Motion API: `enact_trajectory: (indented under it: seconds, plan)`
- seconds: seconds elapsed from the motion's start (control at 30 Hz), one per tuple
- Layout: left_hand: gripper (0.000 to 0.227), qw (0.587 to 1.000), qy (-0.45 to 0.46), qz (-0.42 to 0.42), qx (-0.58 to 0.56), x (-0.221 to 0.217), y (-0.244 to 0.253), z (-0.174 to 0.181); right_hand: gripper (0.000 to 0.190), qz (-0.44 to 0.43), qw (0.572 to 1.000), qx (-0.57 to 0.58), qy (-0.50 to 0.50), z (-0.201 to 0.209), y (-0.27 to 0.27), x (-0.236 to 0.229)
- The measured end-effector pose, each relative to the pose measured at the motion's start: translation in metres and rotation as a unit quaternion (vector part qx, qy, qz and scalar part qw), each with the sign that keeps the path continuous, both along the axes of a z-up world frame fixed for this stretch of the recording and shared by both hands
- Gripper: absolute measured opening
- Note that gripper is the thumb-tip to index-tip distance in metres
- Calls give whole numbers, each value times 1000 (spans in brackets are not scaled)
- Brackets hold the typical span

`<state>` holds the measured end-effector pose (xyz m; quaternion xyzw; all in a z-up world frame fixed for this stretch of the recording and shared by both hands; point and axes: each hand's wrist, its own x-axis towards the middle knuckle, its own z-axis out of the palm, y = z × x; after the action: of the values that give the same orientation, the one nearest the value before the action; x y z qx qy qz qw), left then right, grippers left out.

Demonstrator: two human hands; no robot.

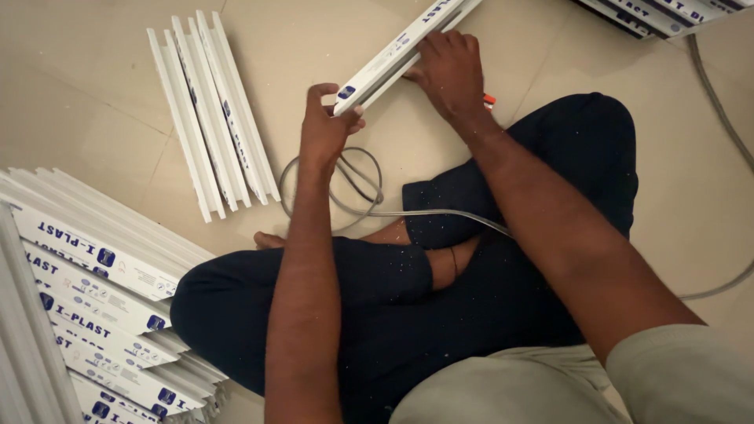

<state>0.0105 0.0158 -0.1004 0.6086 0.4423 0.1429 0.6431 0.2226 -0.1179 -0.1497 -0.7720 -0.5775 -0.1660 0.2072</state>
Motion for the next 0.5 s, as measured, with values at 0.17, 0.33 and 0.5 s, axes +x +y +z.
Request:
enact_trajectory:
  seconds: [0.17,0.33,0.5]
  plan:
    - [61,999,-7,-35,-29,-7,17,-30,50,-11,999,-5,32,0,0,-1]
    - [52,998,-17,-22,-57,-8,24,-46,45,0,999,-14,51,-1,-1,-2]
    - [56,998,-9,-20,-52,-7,22,-46,41,-1,998,-11,64,0,0,-3]
